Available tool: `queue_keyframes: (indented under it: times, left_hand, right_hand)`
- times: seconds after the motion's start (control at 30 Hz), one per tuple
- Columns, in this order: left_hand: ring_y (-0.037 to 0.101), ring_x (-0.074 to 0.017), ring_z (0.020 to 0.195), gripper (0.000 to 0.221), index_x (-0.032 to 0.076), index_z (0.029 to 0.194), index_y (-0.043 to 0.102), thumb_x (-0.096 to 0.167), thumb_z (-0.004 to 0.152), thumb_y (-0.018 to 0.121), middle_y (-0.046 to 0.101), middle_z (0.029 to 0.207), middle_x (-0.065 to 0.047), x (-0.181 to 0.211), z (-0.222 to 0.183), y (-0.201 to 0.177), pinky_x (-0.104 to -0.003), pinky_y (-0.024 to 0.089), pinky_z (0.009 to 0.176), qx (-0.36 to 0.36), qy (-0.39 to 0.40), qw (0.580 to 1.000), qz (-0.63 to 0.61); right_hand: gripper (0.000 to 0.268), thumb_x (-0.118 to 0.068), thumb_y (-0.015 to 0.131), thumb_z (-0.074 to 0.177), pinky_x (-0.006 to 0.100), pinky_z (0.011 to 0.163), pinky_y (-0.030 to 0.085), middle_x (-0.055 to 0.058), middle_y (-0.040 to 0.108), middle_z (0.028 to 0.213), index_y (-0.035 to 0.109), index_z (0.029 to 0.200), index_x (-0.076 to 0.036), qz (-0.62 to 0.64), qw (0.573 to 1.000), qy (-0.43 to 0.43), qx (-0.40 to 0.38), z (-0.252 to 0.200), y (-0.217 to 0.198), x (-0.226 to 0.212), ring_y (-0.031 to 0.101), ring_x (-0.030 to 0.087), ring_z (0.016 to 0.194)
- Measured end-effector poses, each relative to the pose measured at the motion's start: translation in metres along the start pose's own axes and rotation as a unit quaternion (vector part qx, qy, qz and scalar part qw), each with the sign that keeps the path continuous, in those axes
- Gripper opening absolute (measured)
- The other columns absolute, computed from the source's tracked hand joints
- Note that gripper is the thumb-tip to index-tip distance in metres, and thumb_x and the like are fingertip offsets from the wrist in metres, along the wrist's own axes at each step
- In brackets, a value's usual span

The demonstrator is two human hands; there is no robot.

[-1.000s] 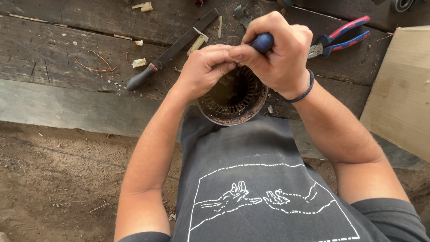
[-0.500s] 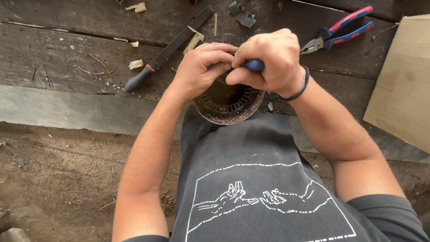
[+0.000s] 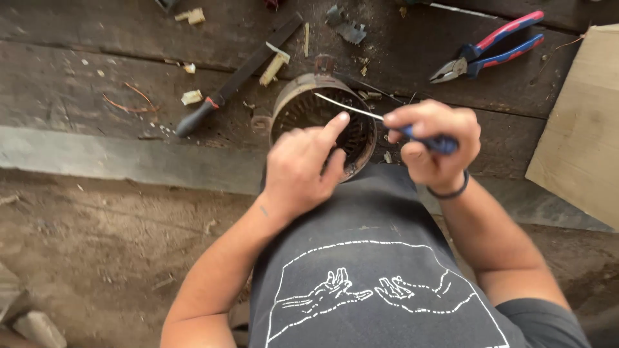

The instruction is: Repairing an electric motor stator by using a screwdriver to clean or adjust the internal slots.

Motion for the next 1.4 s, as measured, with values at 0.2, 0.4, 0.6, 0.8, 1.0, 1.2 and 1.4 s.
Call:
queue_keyframes:
  times: [0.2,0.4,0.6,0.8,1.0,1.2,1.4]
  left_hand:
    - [0.071,-0.0224,0.080,0.075,0.008,0.164,0.031,0.029,0.098,0.062,0.071,0.104,-0.006,-0.004,-0.026,0.045,-0.034,0.058,0.069,-0.179,-0.088,0.980,0.001]
    - [0.068,-0.0192,0.074,0.067,0.011,0.160,0.040,0.032,0.098,0.058,0.070,0.100,-0.003,-0.002,-0.029,0.053,-0.032,0.057,0.064,-0.175,-0.064,0.981,0.059]
    - [0.073,-0.0191,0.084,0.073,0.014,0.163,0.036,0.032,0.097,0.061,0.072,0.111,-0.002,-0.010,-0.031,0.057,-0.032,0.060,0.070,-0.188,-0.095,0.976,0.060]
    - [0.075,-0.0203,0.088,0.076,0.014,0.164,0.032,0.030,0.096,0.062,0.073,0.116,-0.003,-0.011,-0.030,0.057,-0.033,0.061,0.072,-0.200,-0.109,0.973,0.043]
    - [0.075,-0.0206,0.087,0.076,0.015,0.164,0.032,0.030,0.096,0.061,0.074,0.118,-0.003,-0.013,-0.031,0.057,-0.033,0.061,0.072,-0.204,-0.119,0.971,0.034]
    - [0.076,-0.0218,0.087,0.079,0.014,0.164,0.031,0.030,0.095,0.064,0.074,0.119,-0.005,-0.013,-0.030,0.057,-0.034,0.062,0.073,-0.207,-0.123,0.970,0.032]
    - [0.075,-0.0223,0.087,0.081,0.010,0.165,0.026,0.031,0.096,0.062,0.075,0.116,-0.007,-0.011,-0.027,0.053,-0.034,0.062,0.073,-0.206,-0.128,0.970,0.023]
  right_hand:
    - [0.025,-0.021,0.070,0.099,0.039,0.060,0.056,0.027,0.076,0.087,0.051,0.097,-0.004,-0.043,0.998,-0.026,0.021,-0.069,-0.012,0.001,0.071,0.033,0.063]
    - [0.023,-0.022,0.065,0.103,0.037,0.062,0.059,0.024,0.077,0.091,0.049,0.100,-0.006,-0.042,0.998,-0.013,0.054,-0.090,-0.021,0.006,0.072,0.029,0.067]
    - [0.020,-0.019,0.066,0.101,0.036,0.058,0.057,0.026,0.077,0.091,0.052,0.097,-0.006,-0.012,0.998,-0.016,0.060,-0.088,-0.017,0.014,0.071,0.031,0.067]
    - [0.019,-0.019,0.066,0.101,0.039,0.058,0.056,0.027,0.077,0.093,0.053,0.098,-0.006,-0.012,0.998,-0.025,0.049,-0.091,-0.017,0.020,0.072,0.033,0.069]
    - [0.019,-0.020,0.066,0.102,0.038,0.058,0.056,0.026,0.078,0.092,0.053,0.098,-0.006,-0.022,0.999,-0.020,0.038,-0.083,-0.017,0.017,0.072,0.033,0.069]
    - [0.021,-0.019,0.068,0.101,0.039,0.058,0.057,0.027,0.078,0.091,0.053,0.096,-0.005,-0.029,0.999,-0.024,0.026,-0.069,-0.016,0.013,0.072,0.033,0.068]
    - [0.016,-0.015,0.066,0.101,0.038,0.054,0.057,0.025,0.078,0.094,0.054,0.099,-0.004,-0.084,0.995,-0.024,-0.044,-0.023,0.006,-0.007,0.069,0.031,0.062]
Point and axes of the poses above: each hand's wrist, its own z-axis towards the middle knuckle, its own y-axis out of the palm, x = y × z, the point moved 7 cm from there along z, towards the middle knuckle
